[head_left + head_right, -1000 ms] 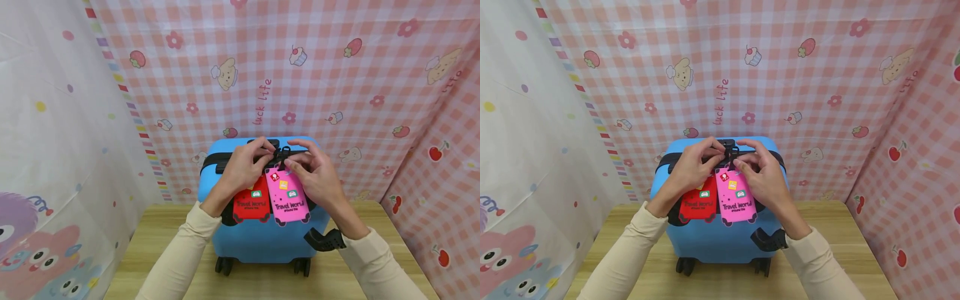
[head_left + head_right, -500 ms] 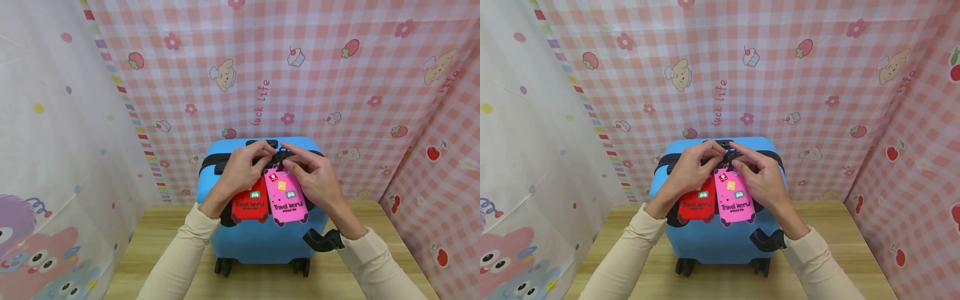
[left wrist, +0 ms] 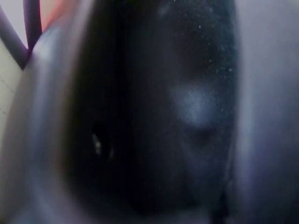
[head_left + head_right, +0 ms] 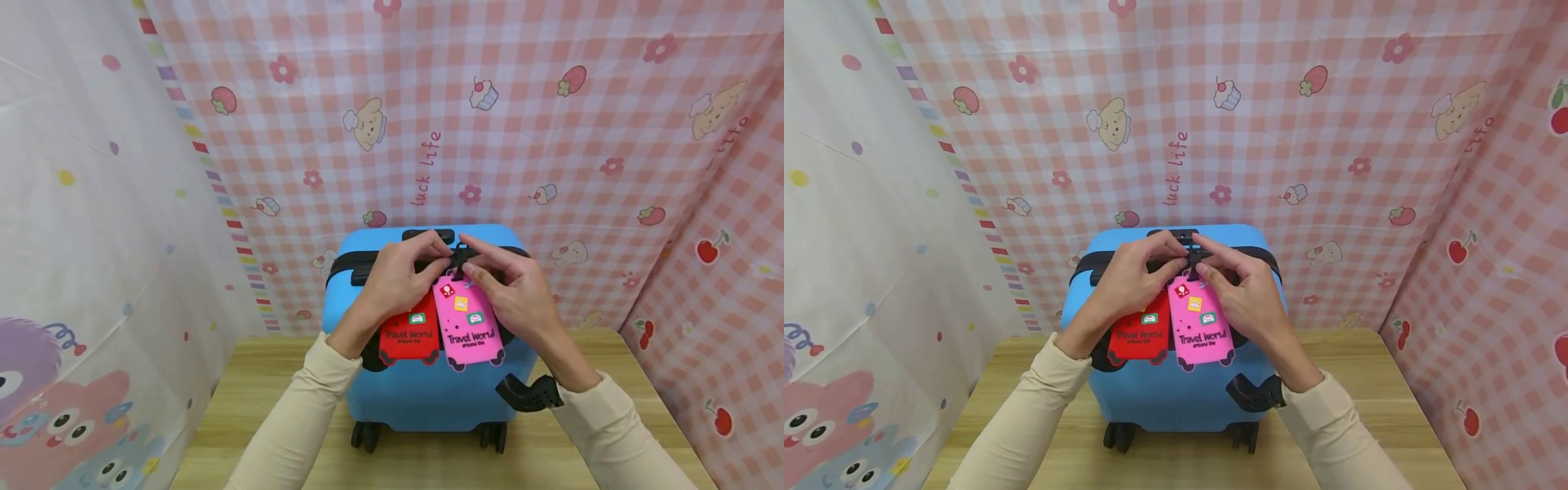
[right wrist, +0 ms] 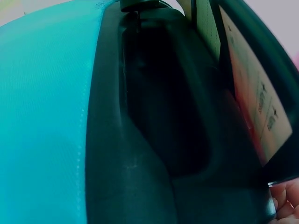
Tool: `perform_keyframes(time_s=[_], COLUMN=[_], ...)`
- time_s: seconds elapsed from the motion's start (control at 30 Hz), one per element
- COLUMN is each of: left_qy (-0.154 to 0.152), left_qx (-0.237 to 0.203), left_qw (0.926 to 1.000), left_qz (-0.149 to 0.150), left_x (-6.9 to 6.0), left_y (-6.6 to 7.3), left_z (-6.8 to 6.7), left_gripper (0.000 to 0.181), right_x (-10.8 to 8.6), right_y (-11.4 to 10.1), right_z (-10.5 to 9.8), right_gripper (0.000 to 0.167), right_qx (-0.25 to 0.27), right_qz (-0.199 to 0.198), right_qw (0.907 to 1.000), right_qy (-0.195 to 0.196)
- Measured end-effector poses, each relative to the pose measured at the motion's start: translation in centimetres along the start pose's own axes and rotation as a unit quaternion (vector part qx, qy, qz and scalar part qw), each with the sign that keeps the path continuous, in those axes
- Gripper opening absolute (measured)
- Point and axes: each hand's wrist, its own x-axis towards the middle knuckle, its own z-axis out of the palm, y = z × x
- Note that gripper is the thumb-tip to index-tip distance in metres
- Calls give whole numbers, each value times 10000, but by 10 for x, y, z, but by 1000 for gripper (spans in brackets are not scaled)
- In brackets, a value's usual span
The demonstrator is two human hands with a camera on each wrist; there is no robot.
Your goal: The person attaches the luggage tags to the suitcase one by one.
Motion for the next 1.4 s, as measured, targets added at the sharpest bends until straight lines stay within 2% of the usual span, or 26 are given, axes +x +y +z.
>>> perform_keyframes(time_s=[0.3, 0.73, 1.13, 1.4], left_qy=[-14, -245, -350, -407], left_qx=[-11, -408, -568, -841], left_qw=[10000, 9984, 9969, 9937], left_qz=[85, -318, -427, -620], left_x=[0, -1, -2, -2], left_y=[0, 1, -2, -1], left_z=[-1, -3, -5, -6], left_gripper=[6, 10, 11, 14], right_x=[1, 2, 3, 3], right_y=[0, 0, -2, -2], right_z=[0, -2, -1, 0], right_gripper=[42, 43, 43, 41], right_qx=[-95, -164, -367, -563], right_qz=[22, 70, 139, 43], right_qw=[9999, 9994, 9984, 9979], right_qy=[-134, -305, -401, -319])
